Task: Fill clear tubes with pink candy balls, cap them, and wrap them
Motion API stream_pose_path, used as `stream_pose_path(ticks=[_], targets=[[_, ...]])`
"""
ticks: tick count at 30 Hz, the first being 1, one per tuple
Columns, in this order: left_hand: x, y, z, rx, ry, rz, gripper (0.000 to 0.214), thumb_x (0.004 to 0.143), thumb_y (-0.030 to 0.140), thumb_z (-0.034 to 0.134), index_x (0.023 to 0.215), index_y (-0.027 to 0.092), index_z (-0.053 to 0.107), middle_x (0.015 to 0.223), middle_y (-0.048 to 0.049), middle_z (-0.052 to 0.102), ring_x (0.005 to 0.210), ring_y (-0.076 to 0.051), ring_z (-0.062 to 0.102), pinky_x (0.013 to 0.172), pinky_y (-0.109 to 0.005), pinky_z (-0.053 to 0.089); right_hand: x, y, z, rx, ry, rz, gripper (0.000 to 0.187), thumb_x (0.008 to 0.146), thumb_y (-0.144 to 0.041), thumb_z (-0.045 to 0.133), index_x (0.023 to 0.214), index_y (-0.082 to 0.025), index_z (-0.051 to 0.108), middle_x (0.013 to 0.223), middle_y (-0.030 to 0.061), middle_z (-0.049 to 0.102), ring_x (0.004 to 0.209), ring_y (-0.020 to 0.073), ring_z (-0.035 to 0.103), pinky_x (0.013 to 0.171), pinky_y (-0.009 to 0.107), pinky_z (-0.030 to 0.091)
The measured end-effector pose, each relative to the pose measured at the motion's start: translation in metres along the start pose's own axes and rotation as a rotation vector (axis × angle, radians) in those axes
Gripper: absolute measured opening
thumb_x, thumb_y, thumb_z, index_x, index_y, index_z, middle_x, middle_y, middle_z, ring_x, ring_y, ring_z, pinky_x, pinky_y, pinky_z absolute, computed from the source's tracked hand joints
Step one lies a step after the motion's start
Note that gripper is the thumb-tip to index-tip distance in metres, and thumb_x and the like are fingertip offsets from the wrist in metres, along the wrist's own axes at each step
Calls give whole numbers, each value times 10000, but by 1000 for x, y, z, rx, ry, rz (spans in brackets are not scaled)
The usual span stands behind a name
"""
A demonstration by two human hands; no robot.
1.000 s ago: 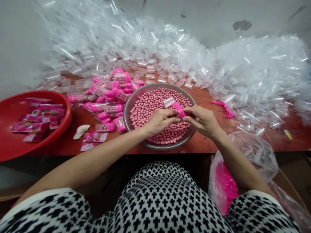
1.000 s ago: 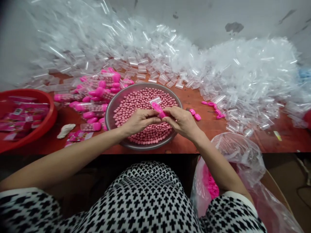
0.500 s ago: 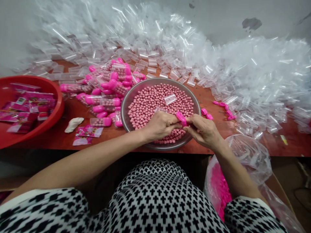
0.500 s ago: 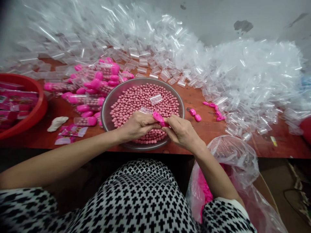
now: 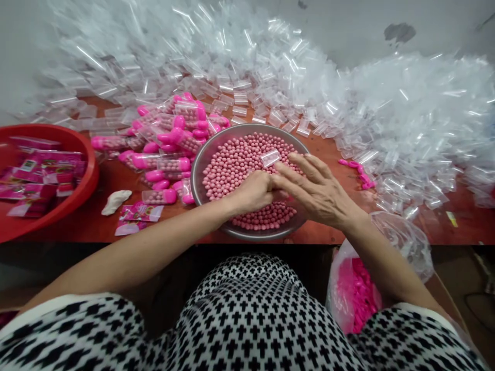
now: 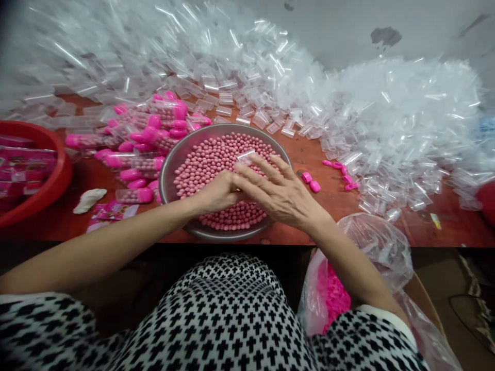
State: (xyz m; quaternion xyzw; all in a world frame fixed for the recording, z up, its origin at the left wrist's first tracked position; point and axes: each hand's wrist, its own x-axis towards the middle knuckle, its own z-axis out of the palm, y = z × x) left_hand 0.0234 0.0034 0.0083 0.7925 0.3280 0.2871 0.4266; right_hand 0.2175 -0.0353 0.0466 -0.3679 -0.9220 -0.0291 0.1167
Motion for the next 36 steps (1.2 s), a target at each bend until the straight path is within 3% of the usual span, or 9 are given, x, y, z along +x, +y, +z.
stream_pose_path(ticks=[3, 7, 11, 16, 24, 28, 30, 32, 36], targets=[[0, 2, 1, -131, 36, -41, 124, 786, 191, 610, 725, 152, 711, 716, -22, 702, 707, -165, 631, 707, -272, 487, 7, 1, -8, -55, -55, -38, 486, 954, -277, 496, 1436, -265, 439, 1382, 73, 584, 1396, 279, 415, 1195, 555, 233], [0, 3, -3, -301, 126, -114, 160, 814, 253, 611, 783, 133, 711, 712, -23, 691, 676, -142, 616, 658, -257, 480, 8, 0, 6, -120, 27, 174, 665, 875, -468, 621, 1426, -142, 442, 1260, 180, 629, 1243, 356, 529, 1095, 552, 360], [0, 4, -5, -425, 204, -174, 93, 784, 189, 634, 808, 121, 693, 721, -20, 675, 653, -117, 596, 650, -248, 474, 8, -13, 29, -107, 127, 333, 864, 816, -554, 660, 1465, -80, 342, 1253, 226, 607, 1136, 365, 580, 951, 501, 472], [0, 8, -1, -531, 214, -221, 65, 794, 149, 608, 755, 125, 655, 643, 7, 606, 591, -97, 544, 605, -243, 448, 13, -24, 43, -106, 214, 443, 740, 855, -483, 583, 1443, -87, 367, 1165, 213, 635, 1043, 350, 613, 883, 475, 498], [0, 4, 1, -641, 194, -192, 70, 767, 192, 652, 770, 123, 669, 663, 2, 612, 611, -94, 535, 624, -244, 445, 17, -21, 43, -136, 188, 477, 676, 791, -469, 585, 1335, -78, 500, 1023, 196, 681, 915, 333, 645, 806, 440, 529], [-1, 1, 0, -631, 226, -207, 145, 748, 256, 694, 790, 118, 682, 693, -15, 648, 620, -104, 561, 624, -250, 467, 20, -19, 43, -69, 196, 406, 716, 826, -464, 598, 1404, -77, 425, 1239, 219, 634, 1117, 351, 612, 940, 465, 510], [-4, 2, -13, -589, 271, -208, 219, 748, 308, 719, 850, 115, 699, 743, -31, 682, 650, -121, 599, 648, -267, 494, 20, -16, 42, -1, 216, 371, 804, 846, -502, 600, 1474, -85, 321, 1377, 220, 553, 1240, 348, 556, 1005, 481, 489], [-8, 2, -39, -483, 347, -188, 266, 761, 344, 731, 909, 123, 714, 817, -46, 714, 711, -142, 634, 700, -295, 523, 18, -11, 40, 93, 234, 382, 856, 861, -531, 596, 1524, -129, 232, 1408, 196, 538, 1252, 323, 561, 999, 474, 507], [-14, -9, -110, -141, 612, -148, 249, 836, 319, 697, 1032, 165, 712, 931, -3, 741, 872, -153, 628, 886, -360, 524, 10, 1, 40, 294, 282, 470, 672, 881, -476, 600, 1460, -204, 394, 1292, 144, 642, 1067, 269, 674, 918, 430, 564]])
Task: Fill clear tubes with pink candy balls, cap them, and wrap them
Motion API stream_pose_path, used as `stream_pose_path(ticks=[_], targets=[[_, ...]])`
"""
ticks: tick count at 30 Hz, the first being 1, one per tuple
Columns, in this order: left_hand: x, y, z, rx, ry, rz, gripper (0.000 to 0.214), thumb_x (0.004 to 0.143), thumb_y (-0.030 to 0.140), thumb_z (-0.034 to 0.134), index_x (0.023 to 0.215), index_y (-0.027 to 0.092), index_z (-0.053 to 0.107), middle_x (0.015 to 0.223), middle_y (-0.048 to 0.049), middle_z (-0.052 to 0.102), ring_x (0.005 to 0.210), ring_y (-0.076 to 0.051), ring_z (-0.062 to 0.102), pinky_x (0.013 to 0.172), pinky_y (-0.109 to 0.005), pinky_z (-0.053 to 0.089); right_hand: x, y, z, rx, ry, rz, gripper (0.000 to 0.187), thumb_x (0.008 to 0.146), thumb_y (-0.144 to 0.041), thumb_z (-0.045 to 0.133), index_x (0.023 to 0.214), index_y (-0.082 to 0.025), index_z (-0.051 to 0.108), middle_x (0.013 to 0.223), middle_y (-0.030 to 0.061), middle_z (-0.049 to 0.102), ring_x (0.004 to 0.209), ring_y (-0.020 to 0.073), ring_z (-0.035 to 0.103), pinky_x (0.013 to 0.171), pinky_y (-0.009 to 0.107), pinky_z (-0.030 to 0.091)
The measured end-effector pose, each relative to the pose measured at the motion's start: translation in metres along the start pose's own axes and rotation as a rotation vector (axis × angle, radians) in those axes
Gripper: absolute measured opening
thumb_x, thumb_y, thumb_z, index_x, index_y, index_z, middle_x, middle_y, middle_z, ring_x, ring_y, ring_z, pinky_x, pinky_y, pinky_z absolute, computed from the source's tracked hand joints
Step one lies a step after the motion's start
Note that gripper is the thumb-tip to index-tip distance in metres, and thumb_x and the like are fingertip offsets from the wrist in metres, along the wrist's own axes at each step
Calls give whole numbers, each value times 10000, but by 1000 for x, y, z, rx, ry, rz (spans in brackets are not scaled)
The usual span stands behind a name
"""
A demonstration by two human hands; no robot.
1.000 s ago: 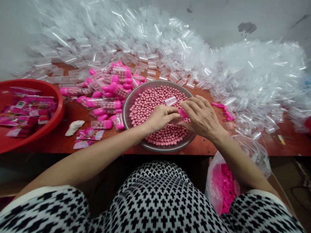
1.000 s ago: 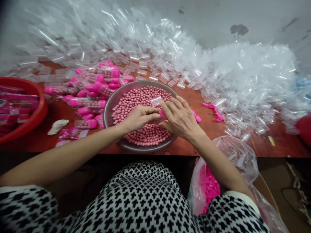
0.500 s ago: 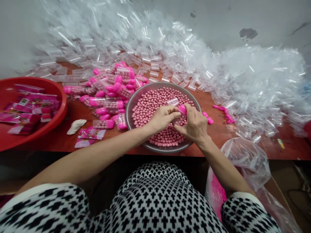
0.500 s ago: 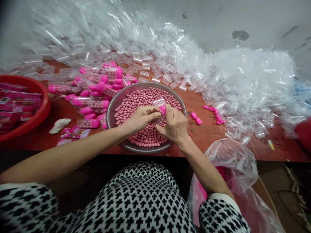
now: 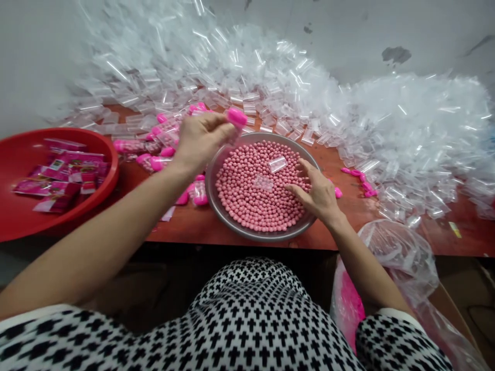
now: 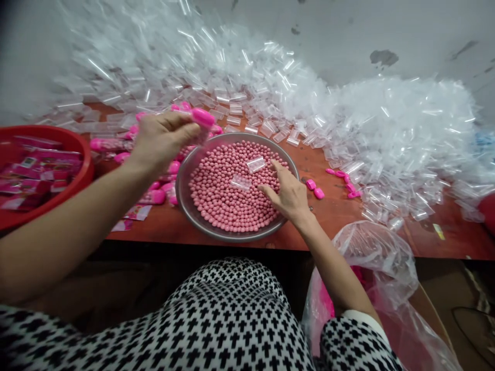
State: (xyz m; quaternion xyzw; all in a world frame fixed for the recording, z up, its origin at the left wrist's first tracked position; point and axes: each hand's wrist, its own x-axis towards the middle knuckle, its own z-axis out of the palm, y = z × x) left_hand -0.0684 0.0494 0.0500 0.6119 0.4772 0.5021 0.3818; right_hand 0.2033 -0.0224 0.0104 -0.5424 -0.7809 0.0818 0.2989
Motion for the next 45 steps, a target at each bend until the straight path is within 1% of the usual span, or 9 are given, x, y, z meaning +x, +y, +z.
stream_pose_path(ticks=[4, 11, 15, 23, 28, 31, 35, 39, 45], targets=[[20, -8, -19, 349, 168, 191, 444, 834, 324, 727, 1228, 147, 622, 1241, -4, 668, 1145, -188, 543, 1113, -392, 363, -1, 5, 2, 217, 70, 97, 513, 864, -397, 628, 1334, -212, 537, 1147, 106, 711, 894, 223, 712, 795, 386, 597], [7, -7, 73, 965, -475, 270, 328, 946, 318, 543, 1188, 111, 620, 1135, -135, 685, 1094, -281, 622, 939, -375, 459, -4, 6, 7, 312, 144, 145, 377, 832, -360, 672, 1174, -204, 647, 1028, 76, 748, 865, 208, 719, 739, 341, 592], [12, -9, 101, 1239, -632, 285, 294, 930, 291, 536, 1127, 87, 613, 1108, -184, 678, 1093, -320, 624, 853, -353, 472, -5, 10, 10, 322, 155, 125, 336, 854, -342, 651, 1163, -211, 653, 1045, 74, 746, 873, 204, 721, 783, 348, 595], [4, -2, 86, 827, -691, 470, 209, 867, 358, 597, 916, 160, 642, 867, -84, 702, 814, -228, 659, 714, -292, 460, -2, 12, 13, 140, 120, -109, 345, 921, -231, 566, 1256, -155, 595, 1298, 123, 647, 1226, 223, 590, 1074, 380, 454], [-16, 13, 85, 111, -466, 46, 295, 695, 427, 766, 795, 171, 658, 810, -32, 686, 711, -157, 631, 669, -256, 488, -7, 10, 15, 150, 30, -58, 266, 974, -371, 518, 1039, -165, 674, 936, 62, 746, 872, 173, 693, 804, 286, 518], [-20, 17, 84, -161, -399, -128, 229, 687, 343, 764, 764, 190, 611, 866, -26, 692, 781, -166, 657, 742, -289, 526, -12, 17, 10, 213, 56, -108, 290, 950, -412, 558, 1067, -176, 677, 988, 56, 751, 910, 164, 687, 841, 279, 506], [-23, 19, 75, 153, -589, -45, 245, 675, 362, 760, 741, 194, 595, 939, -45, 705, 833, -194, 670, 721, -295, 533, -24, 56, -13, 151, 174, 58, 228, 964, -310, 531, 1069, -178, 685, 1063, 69, 729, 979, 177, 661, 906, 309, 495], [-32, 17, 71, 790, -920, 204, 213, 809, 394, 593, 844, 197, 664, 781, -54, 702, 709, -224, 667, 658, -311, 497, -38, 112, -38, -286, -14, 475, 232, 924, -265, 559, 1064, -145, 699, 1176, 159, 666, 1126, 297, 590, 941, 413, 465], [-32, 22, 96, 833, -877, 411, 447, 872, 539, 534, 1090, 185, 698, 1067, -116, 728, 925, -277, 690, 792, -359, 524, -49, 141, -34, -354, -286, 653, 310, 966, -361, 446, 1107, -206, 676, 1168, 137, 672, 1069, 285, 626, 833, 363, 467]])
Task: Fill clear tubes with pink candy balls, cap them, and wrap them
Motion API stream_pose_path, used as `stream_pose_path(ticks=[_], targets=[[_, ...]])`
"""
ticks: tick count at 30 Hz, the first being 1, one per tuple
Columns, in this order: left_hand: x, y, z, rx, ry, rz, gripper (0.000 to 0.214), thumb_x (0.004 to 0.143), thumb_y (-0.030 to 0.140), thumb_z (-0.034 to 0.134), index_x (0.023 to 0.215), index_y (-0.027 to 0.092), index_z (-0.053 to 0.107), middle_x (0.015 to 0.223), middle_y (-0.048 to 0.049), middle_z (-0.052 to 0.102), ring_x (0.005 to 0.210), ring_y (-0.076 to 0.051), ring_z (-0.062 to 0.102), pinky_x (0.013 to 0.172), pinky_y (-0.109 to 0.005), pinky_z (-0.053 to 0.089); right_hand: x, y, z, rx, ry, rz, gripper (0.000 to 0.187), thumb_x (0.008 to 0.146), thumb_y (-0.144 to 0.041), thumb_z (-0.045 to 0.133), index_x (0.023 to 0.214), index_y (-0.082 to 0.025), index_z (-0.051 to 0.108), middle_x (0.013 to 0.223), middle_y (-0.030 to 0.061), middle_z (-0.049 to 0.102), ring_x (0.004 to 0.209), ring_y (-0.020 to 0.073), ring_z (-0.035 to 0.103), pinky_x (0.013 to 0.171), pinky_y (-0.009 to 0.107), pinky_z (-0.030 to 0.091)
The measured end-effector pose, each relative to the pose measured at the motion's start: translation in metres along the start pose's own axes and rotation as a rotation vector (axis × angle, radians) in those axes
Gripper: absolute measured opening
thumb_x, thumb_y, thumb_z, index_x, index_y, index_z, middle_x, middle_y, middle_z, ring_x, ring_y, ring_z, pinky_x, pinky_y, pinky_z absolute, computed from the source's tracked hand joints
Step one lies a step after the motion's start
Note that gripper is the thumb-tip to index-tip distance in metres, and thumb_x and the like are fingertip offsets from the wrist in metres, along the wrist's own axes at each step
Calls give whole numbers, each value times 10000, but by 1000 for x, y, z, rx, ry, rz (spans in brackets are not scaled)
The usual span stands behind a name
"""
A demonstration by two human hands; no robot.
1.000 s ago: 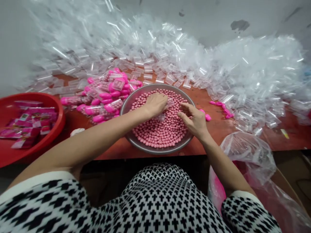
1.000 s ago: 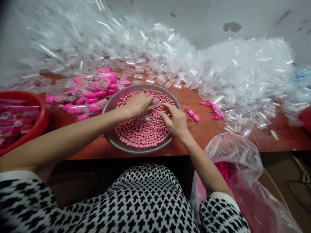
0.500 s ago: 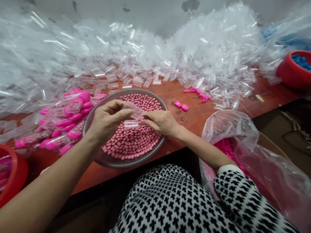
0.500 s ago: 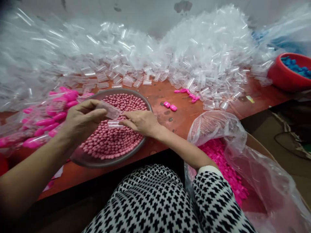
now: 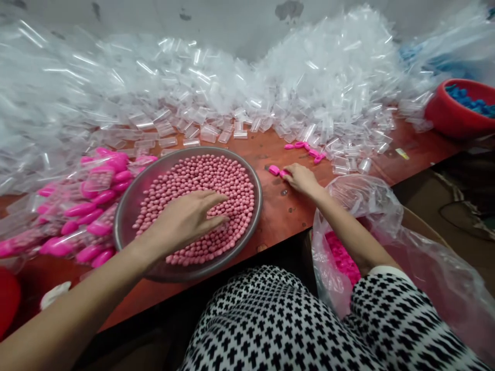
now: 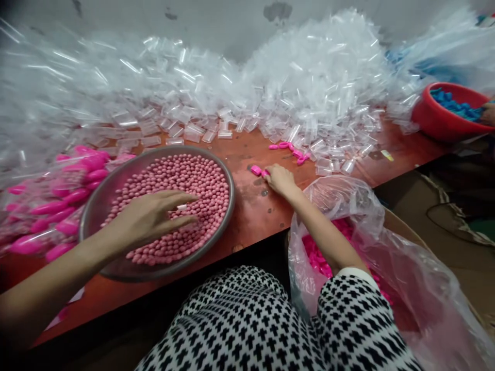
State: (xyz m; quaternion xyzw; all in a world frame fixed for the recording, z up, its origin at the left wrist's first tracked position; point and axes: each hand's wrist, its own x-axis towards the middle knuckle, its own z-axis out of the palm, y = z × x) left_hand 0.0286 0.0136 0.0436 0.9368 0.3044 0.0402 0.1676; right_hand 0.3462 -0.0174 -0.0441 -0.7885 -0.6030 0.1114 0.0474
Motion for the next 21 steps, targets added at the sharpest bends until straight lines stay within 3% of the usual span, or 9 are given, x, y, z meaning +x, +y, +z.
stream_pose_path(ticks=[3, 5, 8, 10, 12, 16, 21], targets=[[23, 18, -4, -244, 106, -18, 423, 866, 529, 550, 1040, 180, 715, 983, -82, 749, 826, -220, 695, 750, -313, 532, -1, -4, 11, 70, 39, 13, 226, 907, -305, 544, 1065, -198, 664, 1137, 120, 693, 1023, 271, 640, 804, 346, 460], [41, 30, -2, -390, 124, -33, 367, 860, 478, 569, 1000, 177, 726, 933, -59, 754, 790, -191, 693, 730, -280, 531, -4, -5, 16, 197, 74, 24, 139, 850, -287, 618, 923, -180, 668, 1004, 101, 719, 926, 246, 653, 773, 330, 462], [68, 43, 9, -524, 130, -46, 355, 828, 441, 607, 991, 150, 731, 896, -54, 752, 804, -192, 691, 740, -269, 532, -13, -5, 17, 664, 156, 39, 222, 809, -361, 674, 708, -175, 608, 731, 42, 682, 713, 180, 631, 688, 296, 478], [85, 49, 19, -604, 132, -64, 375, 804, 462, 631, 958, 136, 733, 879, -52, 745, 817, -203, 688, 731, -272, 535, -23, -8, 11, 1059, 175, 1, 313, 804, -467, 674, 709, -178, 601, 676, 16, 657, 603, 146, 601, 621, 285, 498], [97, 54, 29, -759, 101, -84, 407, 776, 505, 656, 918, 131, 731, 858, -46, 733, 798, -200, 683, 710, -272, 540, -36, -15, 3, 1318, 164, -91, 376, 787, -552, 678, 762, -179, 634, 701, 8, 661, 562, 125, 594, 585, 280, 521], [106, 62, 41, -1099, 73, -127, 484, 680, 560, 747, 843, 105, 714, 770, -38, 698, 685, -157, 651, 669, -263, 537, -57, -31, -11, 1366, 209, -228, 366, 777, -547, 711, 759, -183, 686, 876, 21, 656, 623, 106, 628, 590, 265, 560], [102, 68, 38, -1149, 113, -213, 426, 589, 474, 840, 744, 97, 717, 679, -30, 684, 630, -145, 635, 620, -250, 531, -62, -36, -8, 1371, 283, -236, 377, 772, -546, 719, 667, -189, 660, 829, 9, 613, 609, 100, 584, 577, 263, 562]])
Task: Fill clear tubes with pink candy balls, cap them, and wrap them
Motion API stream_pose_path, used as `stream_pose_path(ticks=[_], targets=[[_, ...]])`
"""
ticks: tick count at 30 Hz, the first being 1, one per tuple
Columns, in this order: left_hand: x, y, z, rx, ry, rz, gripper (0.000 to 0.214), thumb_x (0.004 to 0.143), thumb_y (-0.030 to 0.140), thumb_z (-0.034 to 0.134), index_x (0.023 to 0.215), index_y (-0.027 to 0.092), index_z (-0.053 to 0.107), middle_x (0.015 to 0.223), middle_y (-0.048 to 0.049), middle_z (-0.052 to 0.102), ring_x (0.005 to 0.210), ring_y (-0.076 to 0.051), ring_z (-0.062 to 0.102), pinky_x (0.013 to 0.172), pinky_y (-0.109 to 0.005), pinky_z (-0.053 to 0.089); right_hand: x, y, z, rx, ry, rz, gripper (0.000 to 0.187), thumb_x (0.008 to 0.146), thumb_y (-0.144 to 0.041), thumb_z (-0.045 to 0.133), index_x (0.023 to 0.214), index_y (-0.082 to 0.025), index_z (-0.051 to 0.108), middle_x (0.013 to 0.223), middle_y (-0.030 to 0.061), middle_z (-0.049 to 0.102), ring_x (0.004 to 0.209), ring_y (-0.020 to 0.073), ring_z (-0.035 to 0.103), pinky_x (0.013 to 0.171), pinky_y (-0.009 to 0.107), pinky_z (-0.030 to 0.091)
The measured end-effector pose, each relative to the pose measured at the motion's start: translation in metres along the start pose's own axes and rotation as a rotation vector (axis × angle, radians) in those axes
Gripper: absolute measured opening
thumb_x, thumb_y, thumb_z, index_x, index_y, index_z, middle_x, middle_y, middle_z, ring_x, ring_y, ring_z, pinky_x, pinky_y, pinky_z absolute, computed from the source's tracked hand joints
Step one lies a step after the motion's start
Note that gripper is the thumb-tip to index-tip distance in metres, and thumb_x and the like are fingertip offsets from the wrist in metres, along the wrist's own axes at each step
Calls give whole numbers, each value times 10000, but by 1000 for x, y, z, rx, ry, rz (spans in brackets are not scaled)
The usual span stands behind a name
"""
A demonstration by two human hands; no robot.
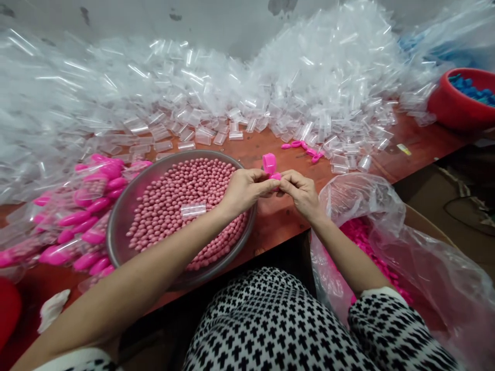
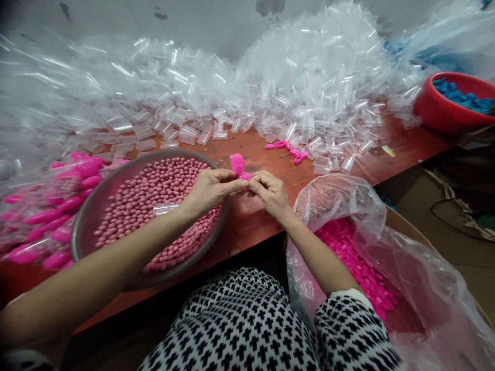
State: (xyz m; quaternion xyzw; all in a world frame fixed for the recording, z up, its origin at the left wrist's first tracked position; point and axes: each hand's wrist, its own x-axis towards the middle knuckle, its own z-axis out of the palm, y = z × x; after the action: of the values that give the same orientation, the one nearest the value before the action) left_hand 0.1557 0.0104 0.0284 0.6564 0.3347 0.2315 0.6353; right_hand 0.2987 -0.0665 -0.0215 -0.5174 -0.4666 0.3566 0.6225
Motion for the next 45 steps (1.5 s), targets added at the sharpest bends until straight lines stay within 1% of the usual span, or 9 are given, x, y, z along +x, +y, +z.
stream_pose_path(ticks=[10, 16, 19, 23, 26, 29, 35, 41, 45], targets=[[-7, 15, 13, 3, 1, -48, 295, 597, 348, 816, 657, 86, 696, 575, -16, 628, 525, -105, 556, 520, -216, 451, -16, 1, -5, 4, 91, -89, 286, 842, -383, 679, 620, -207, 643, 771, 12, 611, 740, 150, 570, 683, 296, 481], [-16, 11, -6, 69, 135, -13, 207, 635, 304, 740, 638, 119, 648, 561, 11, 587, 516, -106, 537, 514, -217, 432, -11, 2, -32, 9, 309, -35, 276, 829, -450, 654, 687, -220, 601, 726, -1, 566, 591, 128, 495, 543, 269, 431], [-13, 6, -12, 153, 0, 36, 272, 680, 392, 729, 702, 124, 686, 586, 14, 598, 544, -114, 548, 544, -221, 432, -4, 19, -35, -329, 256, -78, 244, 872, -369, 602, 683, -215, 594, 754, 15, 595, 677, 152, 552, 649, 297, 468], [-4, 8, -5, 702, -74, 193, 276, 802, 366, 644, 656, 138, 695, 561, -1, 601, 555, -131, 553, 557, -228, 378, 1, 49, -28, -786, 118, -30, 232, 881, -285, 548, 671, -206, 608, 738, 38, 632, 741, 179, 587, 751, 321, 473], [-2, 13, 6, 1128, -129, 197, 315, 885, 365, 566, 774, 120, 731, 703, -92, 695, 662, -213, 647, 596, -272, 398, 9, 62, -34, -897, 20, 8, 220, 917, -283, 497, 826, -195, 676, 864, 72, 701, 835, 199, 636, 817, 330, 488], [-5, 16, 15, 1379, -180, 150, 367, 952, 354, 457, 961, 106, 727, 877, -171, 732, 808, -309, 705, 623, -315, 435, 28, 64, -56, -1047, 93, -34, 293, 945, -289, 460, 1099, -156, 670, 1159, 145, 688, 1099, 255, 612, 979, 395, 452], [-11, 11, 21, 1495, -157, 146, 369, 996, 329, 367, 1025, 131, 677, 954, -157, 741, 847, -282, 725, 588, -277, 441, 70, 73, -95, -1336, 61, 129, 516, 942, -269, 460, 1410, -52, 467, 1530, 229, 395, 1410, 362, 350, 1107, 559, 323], [-14, 2, 24, 1512, -169, 199, 312, 964, 215, 388, 1026, 95, 668, 925, -175, 724, 786, -289, 723, 516, -284, 411, 56, 81, -82, -1253, -111, -48, 460, 937, -291, 488, 1342, -80, 542, 1350, 208, 589, 1313, 310, 478, 1122, 506, 352], [-15, -4, 24, 1500, -186, 239, 322, 963, 186, 368, 999, 88, 674, 908, -179, 721, 778, -301, 719, 522, -299, 425, 57, 73, -79, -1195, -135, -133, 462, 955, -336, 480, 1356, -115, 542, 1430, 174, 534, 1351, 284, 461, 1138, 457, 356]])
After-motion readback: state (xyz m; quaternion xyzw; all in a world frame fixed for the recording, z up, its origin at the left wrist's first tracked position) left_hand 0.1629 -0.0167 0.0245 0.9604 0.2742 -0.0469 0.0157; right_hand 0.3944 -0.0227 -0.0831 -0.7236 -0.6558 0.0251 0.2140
